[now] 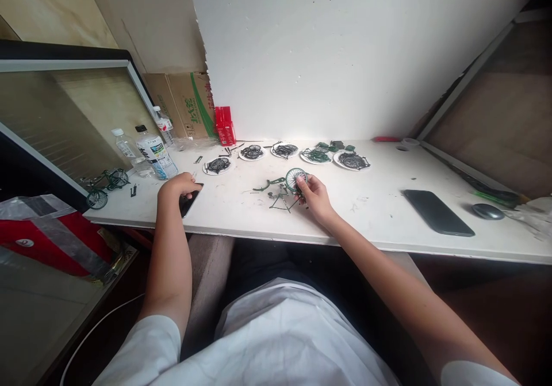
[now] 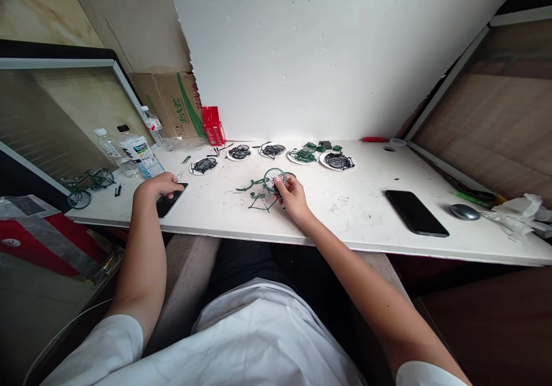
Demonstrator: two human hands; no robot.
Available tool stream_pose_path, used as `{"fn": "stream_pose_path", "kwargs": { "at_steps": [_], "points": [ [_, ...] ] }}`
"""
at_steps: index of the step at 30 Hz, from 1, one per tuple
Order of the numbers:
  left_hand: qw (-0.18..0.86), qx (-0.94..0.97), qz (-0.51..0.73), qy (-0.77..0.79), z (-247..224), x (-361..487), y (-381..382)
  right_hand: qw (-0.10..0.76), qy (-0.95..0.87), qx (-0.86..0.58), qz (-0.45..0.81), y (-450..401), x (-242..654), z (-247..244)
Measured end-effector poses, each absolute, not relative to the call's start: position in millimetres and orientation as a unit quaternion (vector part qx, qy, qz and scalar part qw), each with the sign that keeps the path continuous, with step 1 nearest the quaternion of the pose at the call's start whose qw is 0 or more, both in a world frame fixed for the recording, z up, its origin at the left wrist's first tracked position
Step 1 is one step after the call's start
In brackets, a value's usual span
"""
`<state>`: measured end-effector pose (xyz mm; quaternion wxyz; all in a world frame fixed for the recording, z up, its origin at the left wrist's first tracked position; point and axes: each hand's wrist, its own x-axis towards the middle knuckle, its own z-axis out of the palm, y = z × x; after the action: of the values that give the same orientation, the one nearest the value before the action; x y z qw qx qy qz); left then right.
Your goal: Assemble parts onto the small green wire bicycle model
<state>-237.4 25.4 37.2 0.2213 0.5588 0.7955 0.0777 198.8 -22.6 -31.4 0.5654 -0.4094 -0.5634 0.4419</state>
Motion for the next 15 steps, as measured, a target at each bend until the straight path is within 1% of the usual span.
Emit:
{"fn": "stream_pose_path", "kwargs": {
  "at_steps": [2,4,9,15],
  "points": [
    [0.283,0.516,0.102,0.802,29,-243,27,0.563,-0.566,-0.413,0.438,-23,199,-31],
    [0.311,0.495,0.111,0.804,26,-242,27,0.561,-0.57,-0.416,0.434,-24,199,-30],
    [0.296,0.501,0.093,0.808,28,-233,23,0.563,-0.565,-0.407,0.445,-25,199,-30],
    [0.318,0.512,0.081,0.793,26,-234,24,0.563,-0.566,-0.409,0.442,-24,199,-31]
  ]
}}
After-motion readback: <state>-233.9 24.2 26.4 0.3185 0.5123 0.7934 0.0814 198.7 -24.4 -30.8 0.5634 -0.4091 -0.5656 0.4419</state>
